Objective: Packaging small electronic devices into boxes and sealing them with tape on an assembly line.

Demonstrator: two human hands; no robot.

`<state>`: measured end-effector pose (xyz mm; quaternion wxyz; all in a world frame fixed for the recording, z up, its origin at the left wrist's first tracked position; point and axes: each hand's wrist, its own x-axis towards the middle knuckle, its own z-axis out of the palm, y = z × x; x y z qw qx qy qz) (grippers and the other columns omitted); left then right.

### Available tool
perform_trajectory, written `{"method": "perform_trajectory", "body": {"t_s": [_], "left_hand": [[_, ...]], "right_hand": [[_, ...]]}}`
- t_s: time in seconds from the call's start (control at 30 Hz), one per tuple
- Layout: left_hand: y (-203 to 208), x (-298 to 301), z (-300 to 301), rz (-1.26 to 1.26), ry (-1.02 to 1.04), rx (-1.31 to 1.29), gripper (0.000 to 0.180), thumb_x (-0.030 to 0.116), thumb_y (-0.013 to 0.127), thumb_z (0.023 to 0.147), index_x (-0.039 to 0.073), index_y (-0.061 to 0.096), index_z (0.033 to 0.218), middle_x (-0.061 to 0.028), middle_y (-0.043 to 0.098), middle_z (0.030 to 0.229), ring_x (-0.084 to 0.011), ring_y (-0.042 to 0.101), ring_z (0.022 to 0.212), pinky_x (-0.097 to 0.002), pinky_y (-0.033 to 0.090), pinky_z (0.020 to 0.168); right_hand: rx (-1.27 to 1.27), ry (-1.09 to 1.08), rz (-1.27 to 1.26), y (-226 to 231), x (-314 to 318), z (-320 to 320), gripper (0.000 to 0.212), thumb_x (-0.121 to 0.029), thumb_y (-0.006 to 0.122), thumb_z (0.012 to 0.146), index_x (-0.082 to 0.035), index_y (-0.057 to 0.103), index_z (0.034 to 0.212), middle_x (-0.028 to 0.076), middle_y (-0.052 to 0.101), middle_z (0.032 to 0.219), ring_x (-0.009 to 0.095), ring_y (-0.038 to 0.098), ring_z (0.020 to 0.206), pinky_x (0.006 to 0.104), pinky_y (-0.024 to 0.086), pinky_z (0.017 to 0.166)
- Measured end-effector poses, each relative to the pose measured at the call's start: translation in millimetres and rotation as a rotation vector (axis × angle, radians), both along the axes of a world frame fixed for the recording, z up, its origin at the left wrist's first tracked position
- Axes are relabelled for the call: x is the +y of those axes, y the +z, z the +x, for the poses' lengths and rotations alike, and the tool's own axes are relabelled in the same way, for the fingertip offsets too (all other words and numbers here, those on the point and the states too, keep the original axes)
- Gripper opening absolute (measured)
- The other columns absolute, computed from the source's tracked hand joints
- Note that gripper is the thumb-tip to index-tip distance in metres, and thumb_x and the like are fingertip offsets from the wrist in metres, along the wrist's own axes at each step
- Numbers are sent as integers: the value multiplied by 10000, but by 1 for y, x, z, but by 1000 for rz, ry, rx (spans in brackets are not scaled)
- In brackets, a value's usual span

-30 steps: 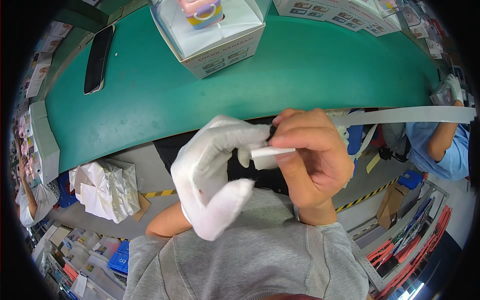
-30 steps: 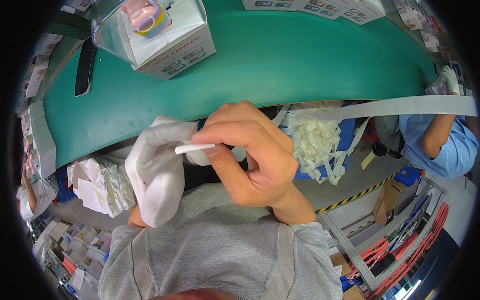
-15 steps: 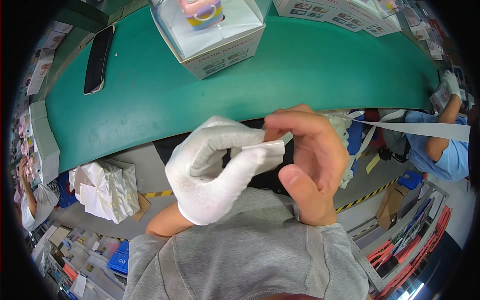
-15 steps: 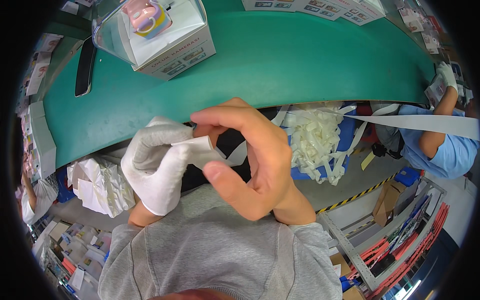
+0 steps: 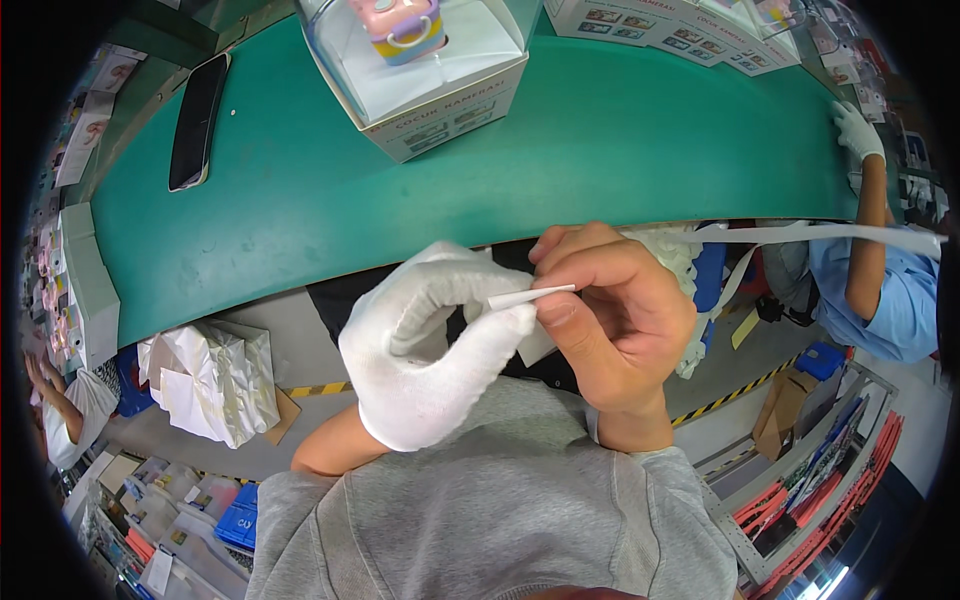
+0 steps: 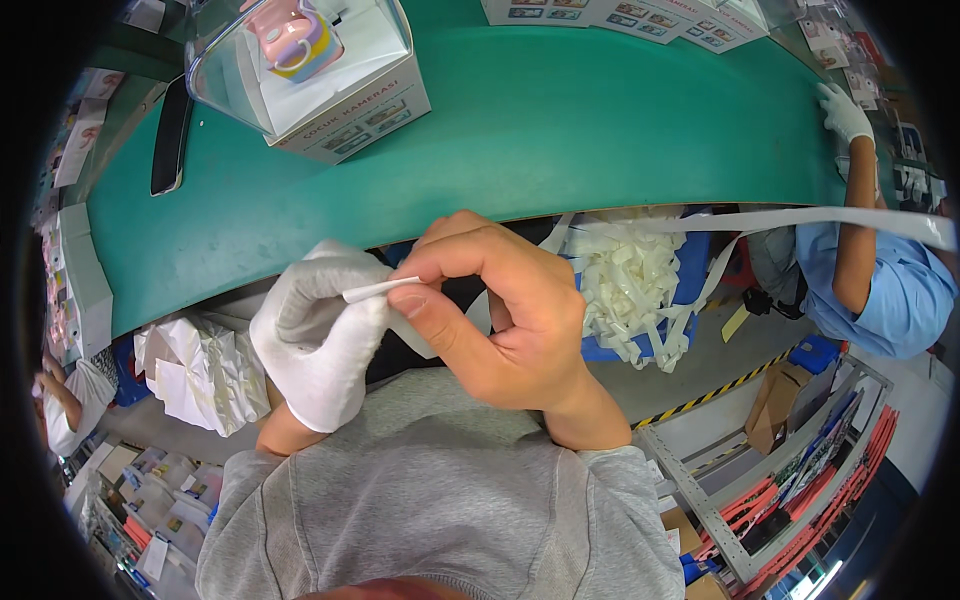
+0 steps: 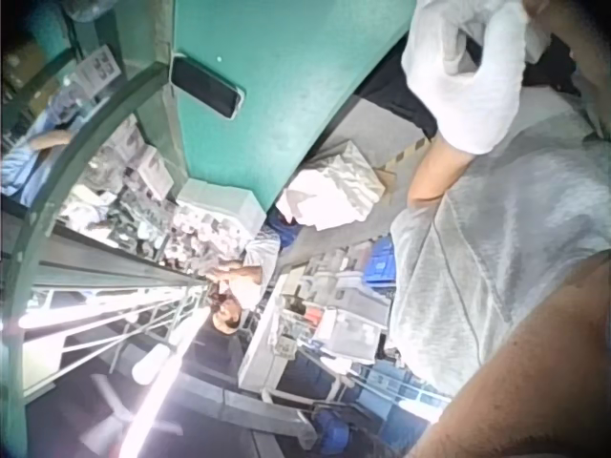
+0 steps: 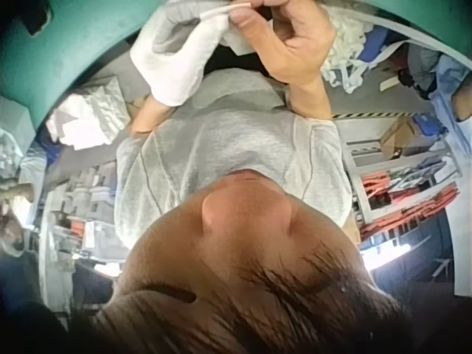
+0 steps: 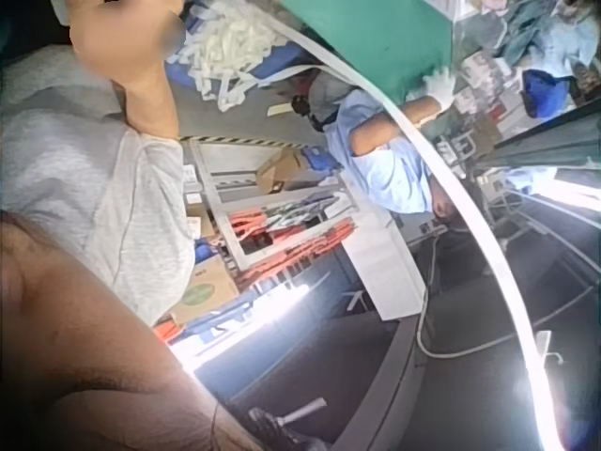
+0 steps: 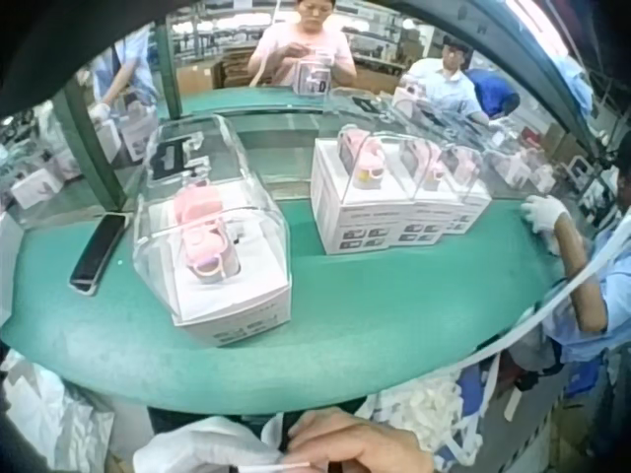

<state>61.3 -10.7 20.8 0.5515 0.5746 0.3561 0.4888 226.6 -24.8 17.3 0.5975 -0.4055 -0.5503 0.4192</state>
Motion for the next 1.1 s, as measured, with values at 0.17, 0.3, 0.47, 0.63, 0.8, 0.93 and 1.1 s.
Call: {"method": "perform_trajectory", "body": {"t_s": [0.17, 0.3, 0.47, 0.63, 0.8, 0.93, 1.1], "left_hand": [[3, -2, 8, 32, 28, 19, 119, -37, 748, 853, -21, 720, 968, -111, 696, 878, -123, 608, 698, -255, 486, 622], [4, -3, 10, 18, 37, 28, 130, -41, 747, 853, -17, 718, 977, -111, 700, 886, -130, 619, 715, -257, 489, 631], [-8, -3, 10, 50, 58, 25, 128, -56, 736, 857, -33, 708, 979, -127, 703, 913, -161, 657, 762, -269, 514, 675], [-19, -1, 6, -11, 181, 5, 121, -71, 724, 857, -37, 706, 972, -145, 708, 932, -198, 684, 828, -283, 528, 729], [-16, 35, -31, 761, 216, 408, 488, 161, 746, 853, -61, 578, 1253, -192, 639, 1075, -272, 611, 924, -383, 502, 812], [6, 83, -40, 1043, 407, 437, 961, 365, 908, 655, -101, 485, 1380, -257, 566, 1319, -367, 605, 1161, -433, 510, 900], [47, 116, -37, 1055, 186, 920, 976, 346, 961, 581, -96, 529, 1337, -248, 559, 1361, -420, 573, 1233, -502, 481, 999]], "right_hand": [[-35, -63, 134, -8, 2, -1, 176, -71, 724, 921, 0, 572, 867, 92, 617, 757, 167, 515, 661, 419, 503, 730], [-77, -126, 312, -26, 10, -1, 232, -45, 823, 834, 9, 601, 797, 91, 621, 685, 189, 567, 607, 318, 489, 574], [-13, -67, 324, -38, 14, -5, 198, -101, 698, 947, 16, 562, 863, 106, 597, 757, 176, 494, 655, 405, 502, 696], [25, -37, 148, -44, 12, -9, 85, -10, 653, 934, 44, 588, 936, 140, 627, 905, 202, 534, 789, 346, 471, 739], [-189, 26, 286, -39, 40, 11, 72, 17, 665, 924, 34, 595, 934, 105, 609, 759, 166, 522, 672, 300, 438, 628], [-451, 69, 478, -19, 81, 28, 83, 42, 730, 866, 37, 657, 905, 78, 669, 741, 107, 580, 553, 234, 414, 491], [-659, 126, 522, -9, 116, 32, 81, 18, 765, 841, 20, 694, 878, 87, 686, 729, 153, 621, 552, 264, 459, 500]]}}
